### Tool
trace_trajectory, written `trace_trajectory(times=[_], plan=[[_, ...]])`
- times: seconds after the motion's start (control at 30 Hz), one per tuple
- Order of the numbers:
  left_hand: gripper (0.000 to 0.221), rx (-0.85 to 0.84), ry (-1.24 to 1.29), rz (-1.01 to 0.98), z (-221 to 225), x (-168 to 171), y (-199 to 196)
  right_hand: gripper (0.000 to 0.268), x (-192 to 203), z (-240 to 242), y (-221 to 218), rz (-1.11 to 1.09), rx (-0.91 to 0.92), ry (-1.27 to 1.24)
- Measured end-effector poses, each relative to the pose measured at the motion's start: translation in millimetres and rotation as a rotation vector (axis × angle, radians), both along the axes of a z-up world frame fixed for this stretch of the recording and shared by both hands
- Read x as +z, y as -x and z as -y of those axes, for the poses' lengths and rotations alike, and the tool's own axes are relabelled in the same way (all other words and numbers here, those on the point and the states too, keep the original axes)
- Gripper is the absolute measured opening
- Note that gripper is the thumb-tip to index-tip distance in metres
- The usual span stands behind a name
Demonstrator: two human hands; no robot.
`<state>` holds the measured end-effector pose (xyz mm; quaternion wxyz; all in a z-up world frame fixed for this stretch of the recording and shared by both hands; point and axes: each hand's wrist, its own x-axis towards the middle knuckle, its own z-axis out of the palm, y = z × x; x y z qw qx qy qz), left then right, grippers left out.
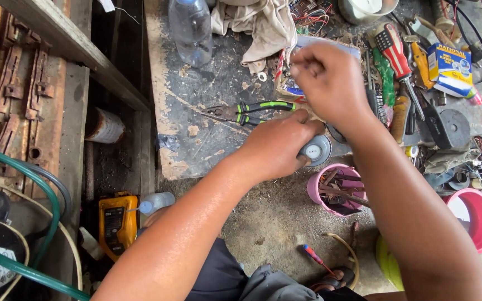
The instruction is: Repairing or assembling electronic components at a workbench, involving handling a small speaker, its packaging, and using pliers.
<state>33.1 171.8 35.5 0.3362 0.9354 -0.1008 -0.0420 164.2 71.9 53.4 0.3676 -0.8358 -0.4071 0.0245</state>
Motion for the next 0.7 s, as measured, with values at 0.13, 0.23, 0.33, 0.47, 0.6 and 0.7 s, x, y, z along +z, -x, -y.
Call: trace_trajectory(times=[0.13,0.23,0.33,0.47,0.6,0.7], plan=[[0.048,-0.026,0.013,0.018,-4,7,0,0.015,-2,63,27,0.107,-0.003,0.009],[0.031,0.046,0.073,-0.109,-17,31,3,0.016,1,103,52,0.100,-0.036,0.007],[0.028,0.179,0.138,-0.129,-31,37,5,0.018,-15,148,69,0.033,-0.129,0.031],[0.020,0.192,0.076,0.031,-42,21,4,0.022,-35,180,82,-0.132,-0.295,0.148],[0.011,0.117,0.004,-0.057,-34,20,5,0.033,-55,181,89,-0.118,-0.230,0.133],[0.016,0.050,-0.006,-0.128,-23,28,7,0.057,-66,166,101,0.033,-0.172,-0.069]])
